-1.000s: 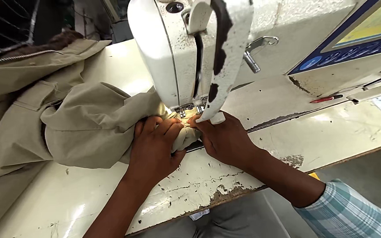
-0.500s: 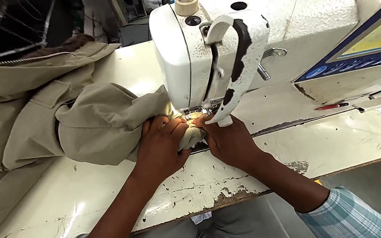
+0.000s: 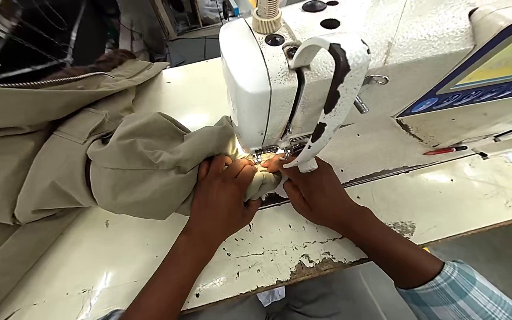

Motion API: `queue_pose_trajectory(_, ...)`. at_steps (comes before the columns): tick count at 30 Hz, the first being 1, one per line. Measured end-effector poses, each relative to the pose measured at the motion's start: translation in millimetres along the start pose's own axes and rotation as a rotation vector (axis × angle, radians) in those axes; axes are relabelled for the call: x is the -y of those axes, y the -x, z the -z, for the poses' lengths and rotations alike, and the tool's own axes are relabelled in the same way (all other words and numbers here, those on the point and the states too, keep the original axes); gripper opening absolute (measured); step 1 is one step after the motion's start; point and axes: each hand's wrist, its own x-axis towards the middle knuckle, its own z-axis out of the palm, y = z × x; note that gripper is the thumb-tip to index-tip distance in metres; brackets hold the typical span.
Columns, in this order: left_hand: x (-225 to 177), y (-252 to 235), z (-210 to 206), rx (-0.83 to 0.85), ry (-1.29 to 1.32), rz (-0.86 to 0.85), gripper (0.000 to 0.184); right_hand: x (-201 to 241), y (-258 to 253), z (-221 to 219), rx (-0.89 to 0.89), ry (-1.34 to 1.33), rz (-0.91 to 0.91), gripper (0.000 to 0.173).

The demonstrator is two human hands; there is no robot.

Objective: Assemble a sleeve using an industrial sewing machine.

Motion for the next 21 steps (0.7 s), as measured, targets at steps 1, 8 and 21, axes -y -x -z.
queue_pose_trajectory(1,-0.1,0.0,0.2,0.000,-0.001,0.000,0.038,-0.9,0.1,0.7,-0.005,-0.025,-0.006,0.032)
queue_pose_trajectory(8,-0.5,0.7,-0.6,0.005,-0.007,0.001,0.040,-5.1,-0.1,-2.0,-0.069,-0.203,-0.119,0.042)
queue_pose_trajectory(21,-1.0,-0.9,-0.3,0.030,0.012,0.017,0.040,-19.5,-16.5,-4.7,-0.167,-0.396,-0.319,0.042)
